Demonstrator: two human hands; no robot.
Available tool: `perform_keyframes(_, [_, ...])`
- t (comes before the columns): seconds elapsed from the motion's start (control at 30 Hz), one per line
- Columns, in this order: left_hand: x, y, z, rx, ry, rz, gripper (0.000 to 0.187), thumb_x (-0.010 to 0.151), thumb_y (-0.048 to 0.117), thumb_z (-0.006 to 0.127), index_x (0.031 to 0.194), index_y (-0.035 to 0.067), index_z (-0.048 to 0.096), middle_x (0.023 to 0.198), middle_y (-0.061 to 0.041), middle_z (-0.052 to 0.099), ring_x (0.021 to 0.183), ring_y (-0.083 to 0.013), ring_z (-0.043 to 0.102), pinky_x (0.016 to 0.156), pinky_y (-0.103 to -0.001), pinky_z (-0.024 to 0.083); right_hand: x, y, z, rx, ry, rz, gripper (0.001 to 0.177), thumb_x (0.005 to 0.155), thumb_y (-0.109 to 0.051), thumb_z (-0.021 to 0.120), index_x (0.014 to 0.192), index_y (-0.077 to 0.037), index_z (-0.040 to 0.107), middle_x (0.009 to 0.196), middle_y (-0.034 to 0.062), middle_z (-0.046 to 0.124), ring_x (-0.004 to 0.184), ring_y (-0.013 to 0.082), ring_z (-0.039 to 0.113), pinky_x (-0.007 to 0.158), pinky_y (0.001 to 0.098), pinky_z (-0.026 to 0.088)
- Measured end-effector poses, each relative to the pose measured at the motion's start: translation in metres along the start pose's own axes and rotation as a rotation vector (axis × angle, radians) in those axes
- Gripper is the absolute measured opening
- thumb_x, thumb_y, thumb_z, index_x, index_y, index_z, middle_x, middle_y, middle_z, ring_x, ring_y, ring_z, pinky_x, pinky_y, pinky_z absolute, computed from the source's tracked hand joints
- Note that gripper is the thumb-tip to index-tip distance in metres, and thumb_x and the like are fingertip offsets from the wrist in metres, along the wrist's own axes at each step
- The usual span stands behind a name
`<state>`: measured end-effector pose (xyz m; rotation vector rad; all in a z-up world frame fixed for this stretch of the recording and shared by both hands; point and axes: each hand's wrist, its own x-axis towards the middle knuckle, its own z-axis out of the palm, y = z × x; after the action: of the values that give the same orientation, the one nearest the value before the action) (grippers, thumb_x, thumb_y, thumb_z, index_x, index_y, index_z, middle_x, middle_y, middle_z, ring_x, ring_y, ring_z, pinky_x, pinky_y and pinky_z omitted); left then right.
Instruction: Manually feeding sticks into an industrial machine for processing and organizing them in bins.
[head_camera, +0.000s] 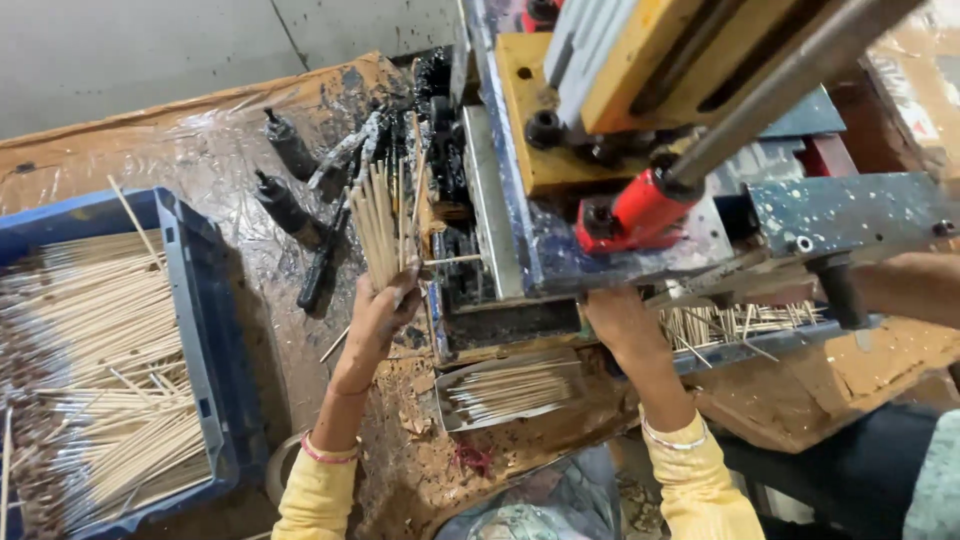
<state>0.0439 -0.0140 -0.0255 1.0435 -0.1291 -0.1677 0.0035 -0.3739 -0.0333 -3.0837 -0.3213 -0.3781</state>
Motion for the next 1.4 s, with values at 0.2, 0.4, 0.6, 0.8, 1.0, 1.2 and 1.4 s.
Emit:
perform_keyframes(0.2, [-0.048,-0.011,-0.034,0.089,0.050,0.012,0.028,0.097,0.021,0.060,0.107,-0.004,0.069,0.071,0.003,0.051,0.053,-0.0039,0.038,0.046,-0.021,0.025,-0.093,0.040,-0.042,-0.189,0.463,0.147,0.013,0.099,-0.016,0.071,0.111,-0.017,0.075,0.076,0.0049,0.060,0.073,0.0231,0.055,0.072,0.0459,0.041])
perform_keyframes(0.4, [-0.057,-0.020,-0.041,0.108,0.217,0.042,0.023,0.096,0.013,0.061,0.110,-0.001,0.073,0.070,0.002,0.057,0.056,-0.0052,0.047,0.048,-0.021,0.031,-0.124,0.055,-0.057,-0.238,0.344,0.451,0.013,0.093,-0.017,0.074,0.106,-0.013,0.077,0.102,0.0080,0.072,0.102,0.0276,0.065,0.099,0.0475,0.044])
perform_keyframes(0.6, [-0.050,0.025,0.015,0.587,-0.353,0.391,0.019,0.090,-0.004,0.062,0.100,-0.001,0.078,0.086,-0.008,0.079,0.071,-0.0095,0.071,0.063,-0.030,0.059,-0.068,-0.014,-0.061,1.083,0.399,0.246,0.024,0.085,-0.005,0.080,0.105,-0.012,0.069,0.099,0.0093,0.077,0.090,0.0201,0.071,0.090,0.0345,0.055])
perform_keyframes(0.8, [-0.029,-0.010,-0.028,0.402,-0.157,-0.102,0.015,0.091,0.003,0.060,0.092,-0.002,0.074,0.067,-0.005,0.066,0.047,-0.0081,0.052,0.041,-0.026,0.041,-0.020,-0.038,-0.077,0.582,0.243,0.031,0.025,0.091,-0.009,0.073,0.116,-0.014,0.074,0.106,0.0112,0.077,0.093,0.0284,0.075,0.085,0.0353,0.059])
perform_keyframes(1.0, [0.016,-0.012,-0.011,-0.012,-0.047,-0.024,0.023,0.089,0.011,0.055,0.105,-0.001,0.067,0.070,0.003,0.052,0.051,-0.0050,0.044,0.042,-0.022,0.031,0.000,0.026,0.031,-0.077,0.112,-0.238,0.042,0.094,-0.011,0.054,0.135,-0.004,0.062,0.136,0.0137,0.065,0.125,0.0306,0.061,0.112,0.0396,0.045])
perform_keyframes(1.2, [0.004,-0.014,-0.010,-0.002,0.044,-0.006,0.019,0.091,0.015,0.057,0.101,0.000,0.064,0.075,0.002,0.058,0.052,-0.0052,0.046,0.044,-0.022,0.031,0.001,0.020,0.014,-0.053,0.081,-0.151,0.033,0.094,-0.013,0.056,0.123,-0.004,0.069,0.126,0.0128,0.066,0.122,0.0324,0.059,0.103,0.0415,0.049])
perform_keyframes(1.4, [-0.015,-0.004,-0.004,0.177,0.063,0.084,0.014,0.099,0.011,0.060,0.097,-0.001,0.067,0.068,0.002,0.054,0.054,-0.0057,0.047,0.047,-0.023,0.034,0.013,-0.048,-0.088,0.042,0.455,-0.191,0.021,0.094,-0.004,0.071,0.115,-0.005,0.075,0.116,0.0054,0.072,0.112,0.0238,0.068,0.095,0.0347,0.057])
